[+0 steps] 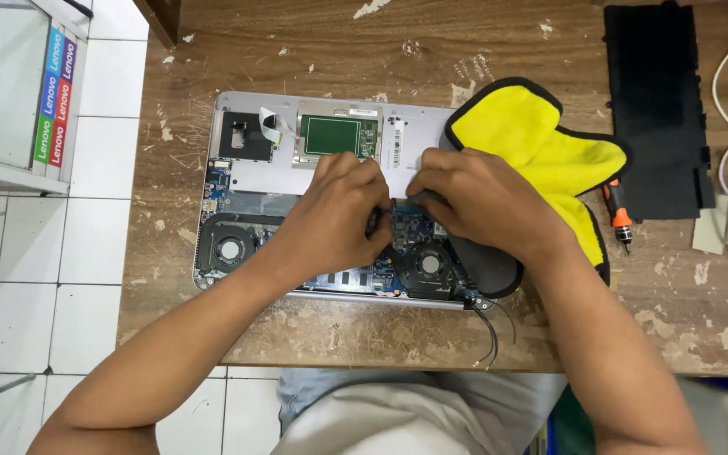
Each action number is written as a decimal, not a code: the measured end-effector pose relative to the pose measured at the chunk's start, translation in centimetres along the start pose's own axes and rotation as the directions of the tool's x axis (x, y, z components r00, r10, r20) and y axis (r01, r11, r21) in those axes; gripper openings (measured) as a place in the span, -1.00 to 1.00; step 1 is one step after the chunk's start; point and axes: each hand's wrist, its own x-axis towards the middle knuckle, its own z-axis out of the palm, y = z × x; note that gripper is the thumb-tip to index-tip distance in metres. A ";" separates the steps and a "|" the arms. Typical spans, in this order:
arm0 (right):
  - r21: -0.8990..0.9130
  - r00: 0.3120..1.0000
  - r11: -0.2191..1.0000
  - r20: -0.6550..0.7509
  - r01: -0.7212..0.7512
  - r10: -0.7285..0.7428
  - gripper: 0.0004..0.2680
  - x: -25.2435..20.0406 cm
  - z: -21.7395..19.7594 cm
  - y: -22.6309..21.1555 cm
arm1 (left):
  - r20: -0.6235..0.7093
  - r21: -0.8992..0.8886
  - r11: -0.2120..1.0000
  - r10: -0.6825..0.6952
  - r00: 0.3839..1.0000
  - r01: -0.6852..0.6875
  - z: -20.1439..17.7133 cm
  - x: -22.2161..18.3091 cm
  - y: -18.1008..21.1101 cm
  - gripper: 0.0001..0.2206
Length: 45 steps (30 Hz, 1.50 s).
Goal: Repairing a laptop by connecting internal ribbon cables to the motherboard and using a screwdriver to secure components.
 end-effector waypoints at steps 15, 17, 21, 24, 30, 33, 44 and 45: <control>0.014 0.979 0.988 -0.136 0.157 -0.153 -0.96 -0.5 1.5 0.8 | 0.002 -0.022 0.999 0.024 1.000 -0.024 0.4 0.2 -0.8 -0.89; 0.021 0.979 0.988 -0.141 0.153 -0.149 -0.96 -0.7 1.2 0.7 | 0.027 -0.027 1.000 0.016 1.000 -0.015 -0.2 0.4 -0.5 -0.89; 0.040 0.978 0.988 -0.152 0.151 -0.143 -0.94 -1.0 1.5 0.9 | 0.055 -0.035 0.999 0.005 0.998 -0.004 -0.3 0.5 -0.5 -0.90; 0.031 0.973 0.987 -0.175 0.155 -0.147 -0.94 -1.0 1.4 0.6 | 0.045 -0.027 0.999 0.018 0.999 -0.017 -0.2 0.3 -0.5 -0.89; 0.041 0.976 0.989 -0.168 0.145 -0.136 -0.93 -1.1 1.5 0.6 | -0.004 -0.024 0.998 0.050 0.999 -0.050 0.1 0.0 -0.8 -0.89; 0.043 0.975 0.988 -0.174 0.147 -0.137 -0.92 -1.0 1.5 0.6 | -0.018 -0.035 0.997 0.074 0.997 -0.075 0.1 0.2 -0.8 -0.89; 0.038 0.972 0.989 -0.194 0.143 -0.133 -0.91 -1.0 1.7 1.0 | -0.036 -0.022 0.993 0.115 0.993 -0.116 0.2 0.2 -1.1 -0.90; 0.051 0.972 0.988 -0.191 0.148 -0.136 -0.90 -1.1 2.0 0.8 | -0.034 -0.023 0.994 0.102 0.994 -0.103 0.2 -0.2 -1.0 -0.90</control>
